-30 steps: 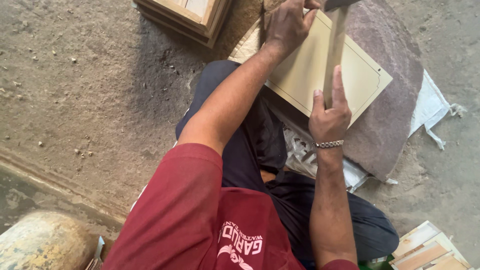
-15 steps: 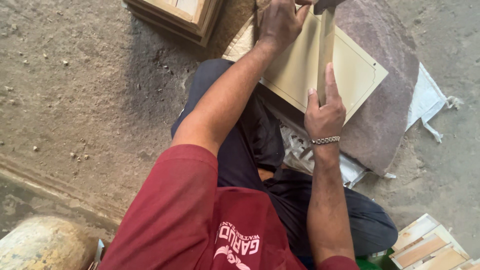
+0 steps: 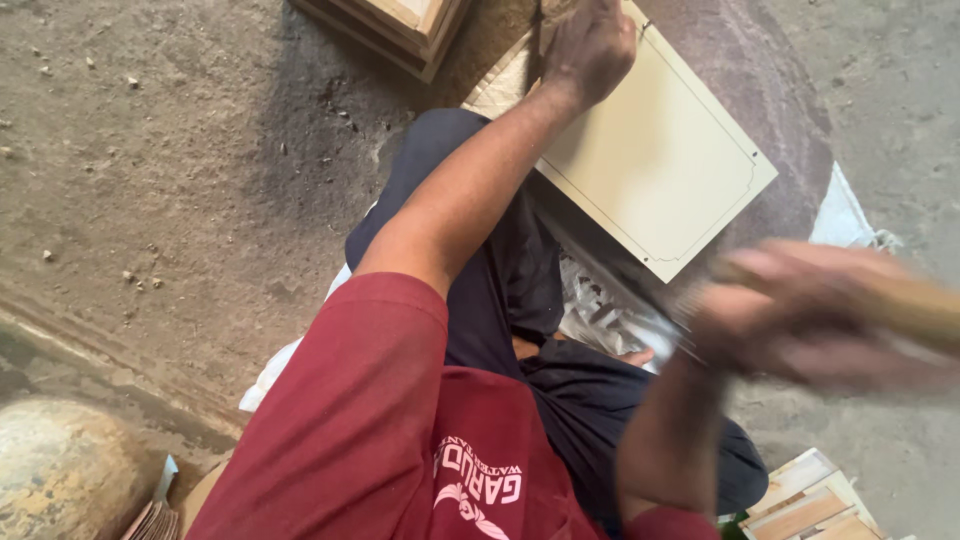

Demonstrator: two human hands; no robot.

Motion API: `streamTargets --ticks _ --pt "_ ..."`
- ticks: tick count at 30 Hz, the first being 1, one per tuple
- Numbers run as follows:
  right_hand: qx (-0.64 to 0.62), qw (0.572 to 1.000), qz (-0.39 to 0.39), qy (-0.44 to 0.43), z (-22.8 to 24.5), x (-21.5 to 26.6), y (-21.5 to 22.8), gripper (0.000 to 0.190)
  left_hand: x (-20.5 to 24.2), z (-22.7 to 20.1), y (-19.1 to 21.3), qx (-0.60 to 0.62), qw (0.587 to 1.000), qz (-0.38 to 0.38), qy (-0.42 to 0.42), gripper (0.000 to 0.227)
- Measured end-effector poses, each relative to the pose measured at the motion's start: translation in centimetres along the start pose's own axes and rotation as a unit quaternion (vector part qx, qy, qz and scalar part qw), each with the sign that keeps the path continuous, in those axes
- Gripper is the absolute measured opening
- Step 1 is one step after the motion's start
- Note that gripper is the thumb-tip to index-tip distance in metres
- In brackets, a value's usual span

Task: The person sits on the floor and assembles small wooden boxes by hammering nails into the corners of the frames. He repeatedly places a decorative panel onto the box, hammers it, and then removes it to continue working on the frame.

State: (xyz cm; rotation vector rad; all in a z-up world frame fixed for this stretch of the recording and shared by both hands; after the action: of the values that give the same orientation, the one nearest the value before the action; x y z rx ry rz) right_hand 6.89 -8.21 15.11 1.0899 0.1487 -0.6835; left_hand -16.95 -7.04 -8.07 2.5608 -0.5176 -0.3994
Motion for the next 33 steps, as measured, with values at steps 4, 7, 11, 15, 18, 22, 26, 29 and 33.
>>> streamTargets --ticks 4,7,11,15,18,22,26,29,33 --pt "0.012 0.982 0.161 -0.099 -0.7 -0.8 -4.8 0.067 -0.1 -0.3 0.9 0.068 0.996 -0.047 0.035 0.029" --pt "-0.023 0.981 0.155 -0.112 0.0 -2.2 -3.6 0.066 0.0 0.0 -0.2 -0.038 0.999 -0.014 0.005 0.010" --pt "-0.101 0.987 -0.002 -0.121 1.2 -2.7 -0.2 0.059 0.7 0.8 -1.5 -0.063 0.997 0.035 -0.004 0.010" --pt "0.020 0.999 0.022 -0.022 2.2 -2.3 -2.5 0.063 0.0 0.2 -0.5 0.020 0.999 -0.038 0.013 0.028" --pt "0.031 0.959 0.211 -0.186 0.3 -0.5 -4.6 0.070 1.2 0.0 0.4 0.005 0.999 -0.021 0.026 0.023" --pt "-0.015 0.961 0.144 -0.235 -0.1 0.0 -2.8 0.068 0.3 -1.6 -0.3 -0.190 0.973 0.053 -0.115 0.006" --pt "-0.008 0.975 0.094 -0.200 1.3 1.9 -0.4 0.066 -0.4 0.4 0.1 -0.003 0.999 0.028 0.031 0.022" --pt "0.081 0.993 0.063 -0.061 1.4 3.6 1.9 0.072 0.0 -0.2 -0.9 -0.142 0.982 -0.028 -0.125 0.013" --pt "-0.078 0.944 0.032 -0.320 -2.0 7.0 4.5 0.071 -1.4 2.2 1.3 0.147 0.980 -0.134 0.020 0.016"
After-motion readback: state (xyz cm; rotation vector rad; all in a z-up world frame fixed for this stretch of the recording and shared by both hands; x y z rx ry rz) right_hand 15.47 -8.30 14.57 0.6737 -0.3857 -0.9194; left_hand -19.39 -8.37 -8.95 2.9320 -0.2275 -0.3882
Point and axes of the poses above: each hand's wrist, its own x-axis away from the middle knuckle, its own y-axis out of the back of the hand, z = x × y, the point moved 4 cm from there along -x, towards the middle knuckle, and after that the axes turned 1 degree about z, right-handed, at the moved point
